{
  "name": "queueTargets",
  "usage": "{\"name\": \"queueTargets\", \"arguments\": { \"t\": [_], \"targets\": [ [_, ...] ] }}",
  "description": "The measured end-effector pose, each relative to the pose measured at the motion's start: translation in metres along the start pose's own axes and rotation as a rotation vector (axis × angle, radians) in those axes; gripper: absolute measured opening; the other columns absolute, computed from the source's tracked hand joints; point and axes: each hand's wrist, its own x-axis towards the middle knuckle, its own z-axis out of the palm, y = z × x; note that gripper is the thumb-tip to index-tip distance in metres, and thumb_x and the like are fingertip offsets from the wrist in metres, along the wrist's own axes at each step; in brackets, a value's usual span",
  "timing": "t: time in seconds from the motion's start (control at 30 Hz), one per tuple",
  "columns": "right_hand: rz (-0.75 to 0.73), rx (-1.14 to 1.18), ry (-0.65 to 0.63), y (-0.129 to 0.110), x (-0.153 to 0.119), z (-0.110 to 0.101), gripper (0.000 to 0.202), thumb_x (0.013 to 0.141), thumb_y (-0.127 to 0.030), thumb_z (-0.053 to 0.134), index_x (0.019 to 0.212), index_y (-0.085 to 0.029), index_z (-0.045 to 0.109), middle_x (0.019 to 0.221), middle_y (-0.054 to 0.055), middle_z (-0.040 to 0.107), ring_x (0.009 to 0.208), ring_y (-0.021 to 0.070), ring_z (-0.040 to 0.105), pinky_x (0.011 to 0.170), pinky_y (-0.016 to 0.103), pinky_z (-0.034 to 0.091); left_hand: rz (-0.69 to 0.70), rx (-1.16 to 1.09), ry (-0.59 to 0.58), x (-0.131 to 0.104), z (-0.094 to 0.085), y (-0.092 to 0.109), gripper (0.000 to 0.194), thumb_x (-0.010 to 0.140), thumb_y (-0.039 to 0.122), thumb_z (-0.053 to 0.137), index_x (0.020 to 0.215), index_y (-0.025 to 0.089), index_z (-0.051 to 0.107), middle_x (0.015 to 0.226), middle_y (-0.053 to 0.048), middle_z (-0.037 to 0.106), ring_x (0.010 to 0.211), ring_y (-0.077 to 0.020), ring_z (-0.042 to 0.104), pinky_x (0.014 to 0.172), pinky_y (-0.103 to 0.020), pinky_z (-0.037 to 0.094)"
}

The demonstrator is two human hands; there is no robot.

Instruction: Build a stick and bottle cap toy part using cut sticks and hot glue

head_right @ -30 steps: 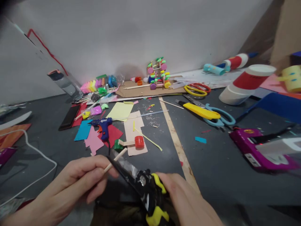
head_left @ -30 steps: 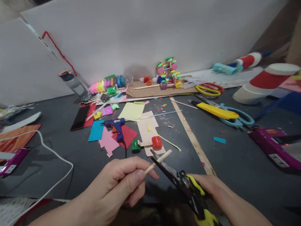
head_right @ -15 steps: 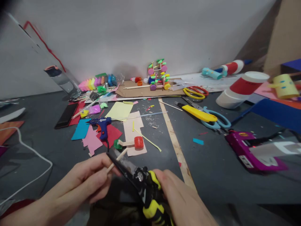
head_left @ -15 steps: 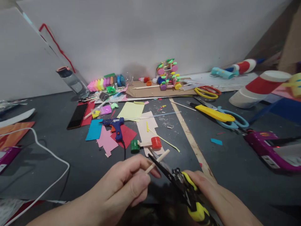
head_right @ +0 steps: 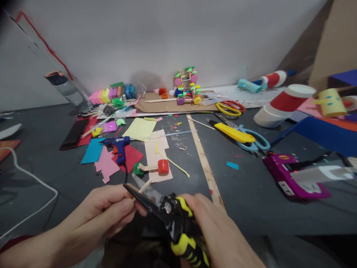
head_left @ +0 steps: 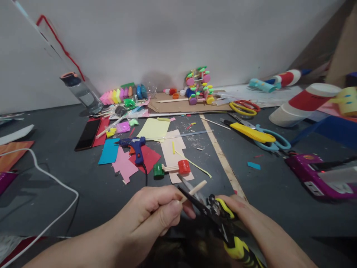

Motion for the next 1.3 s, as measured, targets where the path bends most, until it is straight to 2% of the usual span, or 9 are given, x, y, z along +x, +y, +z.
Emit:
{"name": "queueTargets", "arguments": {
  "t": [0.1,0.23,0.37,0.5,0.63,0.83,1.0,1.17,1.3],
  "targets": [
    [0.009,0.000,-0.020,0.003,-0.003,0.003,0.064,0.082,-0.040,0.061,0.143,-0.022,0.052,0.124,0.011,0.069,0.105,0.0326,0.071,0.083,0.037,0.064,-0.032,-0.034,-0.050,-0.002,-0.004,-0.001,0.037,0.101,0.045,0.049,0.097,0.016,0.071,0.062,0.005,0.034,0.053,-0.0085,0.026,0.046,-0.022,0.019],
    [-0.041,0.014,-0.004,-0.001,0.004,0.000,0.065,0.081,-0.036,0.060,0.144,-0.022,0.050,0.122,0.011,0.070,0.100,0.0310,0.072,0.082,0.036,0.064,-0.037,-0.017,-0.107,-0.004,-0.008,0.003,0.035,0.102,0.043,0.049,0.097,0.017,0.072,0.071,0.003,0.044,0.055,-0.0071,0.029,0.045,-0.022,0.019],
    [-0.006,0.034,-0.090,-0.012,0.019,-0.010,0.060,0.075,-0.025,0.058,0.135,-0.023,0.055,0.116,0.009,0.072,0.097,0.0295,0.072,0.080,0.034,0.063,-0.096,-0.181,-0.161,-0.001,-0.003,0.005,0.035,0.102,0.044,0.048,0.095,0.016,0.068,0.062,0.007,0.034,0.051,-0.0067,0.023,0.046,-0.021,0.017],
    [0.019,0.044,-0.126,-0.023,0.033,-0.019,0.056,0.071,-0.017,0.054,0.126,-0.025,0.058,0.109,0.008,0.073,0.094,0.0281,0.073,0.076,0.033,0.064,0.008,-0.241,-0.035,0.004,0.005,0.000,0.021,0.098,0.039,0.058,0.092,0.020,0.058,0.062,0.009,0.033,0.050,-0.0064,0.021,0.045,-0.020,0.017],
    [-0.068,0.019,-0.005,-0.023,0.036,-0.018,0.055,0.073,-0.019,0.054,0.127,-0.023,0.051,0.106,0.009,0.073,0.089,0.0264,0.074,0.071,0.032,0.064,0.084,-0.074,0.077,0.003,0.009,-0.003,0.026,0.101,0.036,0.053,0.082,0.019,0.056,0.061,0.006,0.038,0.054,-0.0078,0.028,0.047,-0.021,0.021],
    [-0.038,0.003,-0.038,-0.019,0.029,-0.013,0.055,0.075,-0.022,0.056,0.130,-0.021,0.052,0.113,0.011,0.072,0.095,0.0290,0.073,0.076,0.034,0.064,0.034,-0.162,0.027,0.000,0.009,0.000,0.030,0.100,0.041,0.052,0.080,0.019,0.056,0.060,0.006,0.033,0.053,-0.0079,0.026,0.046,-0.022,0.019],
    [-0.051,-0.003,-0.068,-0.015,0.020,-0.015,0.064,0.076,-0.021,0.057,0.140,-0.021,0.049,0.120,0.011,0.071,0.101,0.0297,0.072,0.086,0.036,0.063,-0.046,-0.234,-0.044,0.000,0.006,0.001,0.027,0.097,0.043,0.057,0.088,0.018,0.062,0.064,0.005,0.037,0.055,-0.0078,0.026,0.047,-0.021,0.018],
    [-0.089,-0.052,-0.035,-0.017,0.022,-0.021,0.063,0.075,-0.020,0.057,0.138,-0.019,0.050,0.118,0.012,0.071,0.100,0.0296,0.072,0.083,0.035,0.063,-0.075,-0.322,-0.104,0.004,0.005,-0.001,0.030,0.096,0.046,0.059,0.088,0.017,0.062,0.058,0.006,0.038,0.049,-0.0061,0.026,0.044,-0.020,0.019],
    [-0.112,-0.069,-0.004,-0.026,0.037,-0.025,0.050,0.073,-0.016,0.050,0.123,-0.020,0.051,0.102,0.009,0.074,0.087,0.0244,0.074,0.072,0.029,0.064,-0.006,-0.257,-0.003,0.008,0.008,-0.002,0.020,0.095,0.035,0.062,0.086,0.017,0.058,0.060,0.008,0.038,0.050,-0.0048,0.026,0.044,-0.017,0.020]
  ]
}}
